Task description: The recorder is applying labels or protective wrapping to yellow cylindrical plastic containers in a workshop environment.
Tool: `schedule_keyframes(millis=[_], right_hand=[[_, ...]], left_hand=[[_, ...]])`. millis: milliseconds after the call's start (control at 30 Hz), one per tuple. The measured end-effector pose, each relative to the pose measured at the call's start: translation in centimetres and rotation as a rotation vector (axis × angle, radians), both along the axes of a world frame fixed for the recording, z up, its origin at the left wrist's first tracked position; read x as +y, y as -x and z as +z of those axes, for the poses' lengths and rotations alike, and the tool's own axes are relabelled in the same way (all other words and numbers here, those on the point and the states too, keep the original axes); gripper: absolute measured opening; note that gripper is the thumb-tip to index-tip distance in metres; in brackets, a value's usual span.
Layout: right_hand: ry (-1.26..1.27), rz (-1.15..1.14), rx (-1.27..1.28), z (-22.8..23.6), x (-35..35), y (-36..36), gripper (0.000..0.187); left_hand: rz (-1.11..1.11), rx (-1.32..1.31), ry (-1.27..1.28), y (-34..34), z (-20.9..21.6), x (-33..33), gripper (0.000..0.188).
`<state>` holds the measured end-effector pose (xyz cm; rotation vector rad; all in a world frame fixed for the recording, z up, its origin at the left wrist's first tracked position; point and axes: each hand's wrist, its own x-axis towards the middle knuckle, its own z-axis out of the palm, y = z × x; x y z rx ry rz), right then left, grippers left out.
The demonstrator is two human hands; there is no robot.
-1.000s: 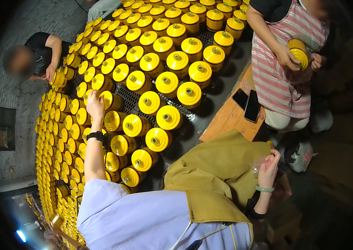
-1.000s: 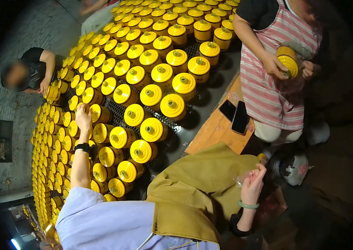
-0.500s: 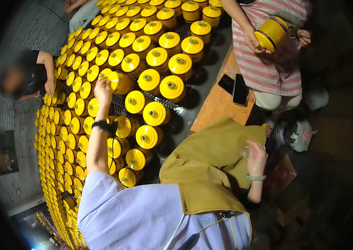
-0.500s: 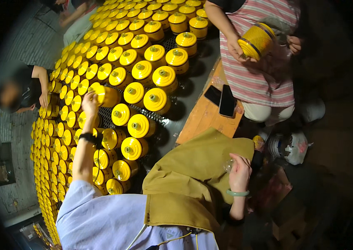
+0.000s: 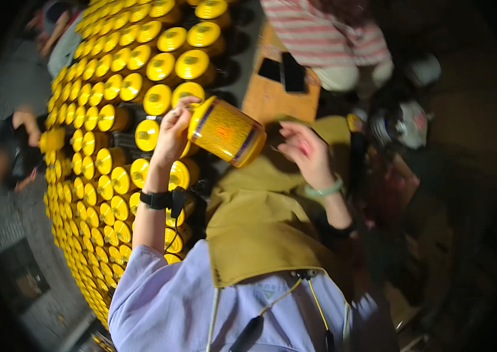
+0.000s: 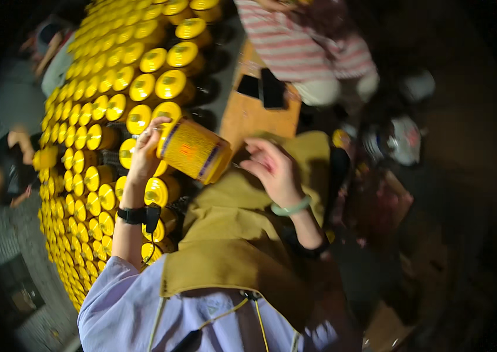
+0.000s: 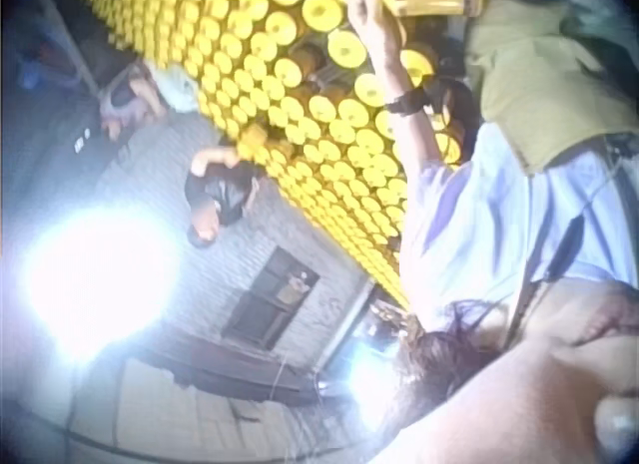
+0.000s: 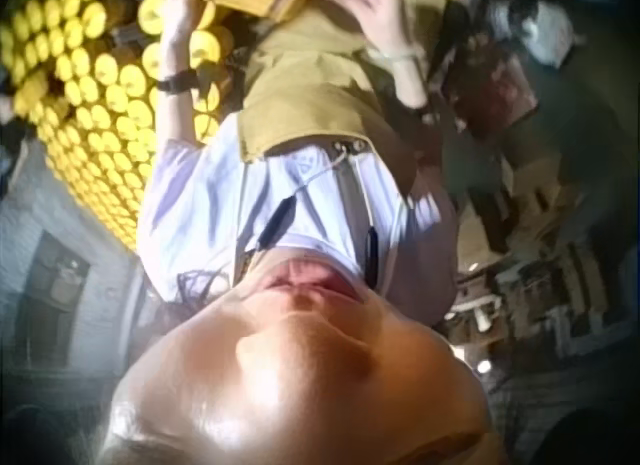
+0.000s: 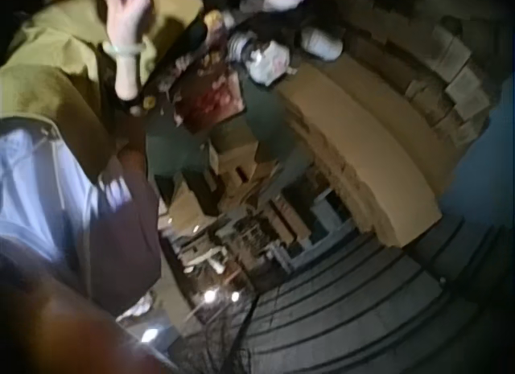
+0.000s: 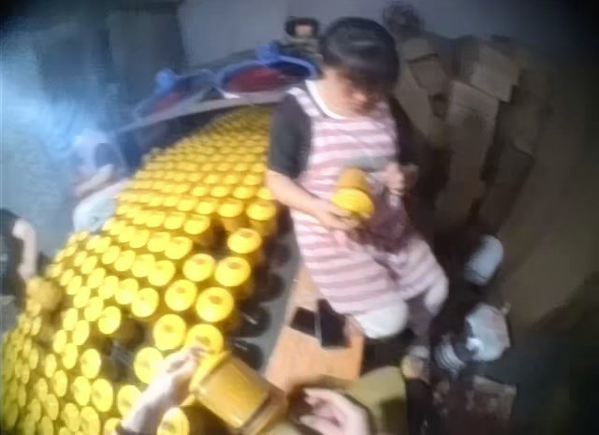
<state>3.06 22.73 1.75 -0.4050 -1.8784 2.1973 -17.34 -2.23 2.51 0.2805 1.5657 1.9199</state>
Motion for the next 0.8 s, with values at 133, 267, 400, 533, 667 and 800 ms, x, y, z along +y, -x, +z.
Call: schedule_keyframes(millis=[133,267,400,533,667,800], right_hand=[[-0.277,0.01,0.014,-0.9,0.4,-0.2,0.053],[-0.353,0.029,-0.096,-1.5,0.4,-0.6,0.049],[-0.202,0.0,-0.035,-2.1,0.2,-1.1,0.047],[-0.227,-0.015,-0.013,-2.7,0.4,-1.3,0.037],[-0.455,-0.029,0.025,-2.8,0.7,-1.7,0.028],[-0.353,-0.076,-0.032,-2.3,0.7,-1.8,0.028]], left_hand=[[-0.361,-0.011,-0.165,-2.9,-3.9,6.2,0.016],[-0.538,0.1,-0.025,-3.8,-4.9,7.9,0.018],[-0.568,0.127,-0.048,-3.3,-5.0,8.0,0.019],[-0.573,0.204,-0.021,-3.3,-5.4,8.2,0.019],[-0.544,0.161,-0.018,-3.5,-5.6,8.7,0.016],[-0.561,0.219,0.001,-3.5,-5.0,9.0,0.016]])
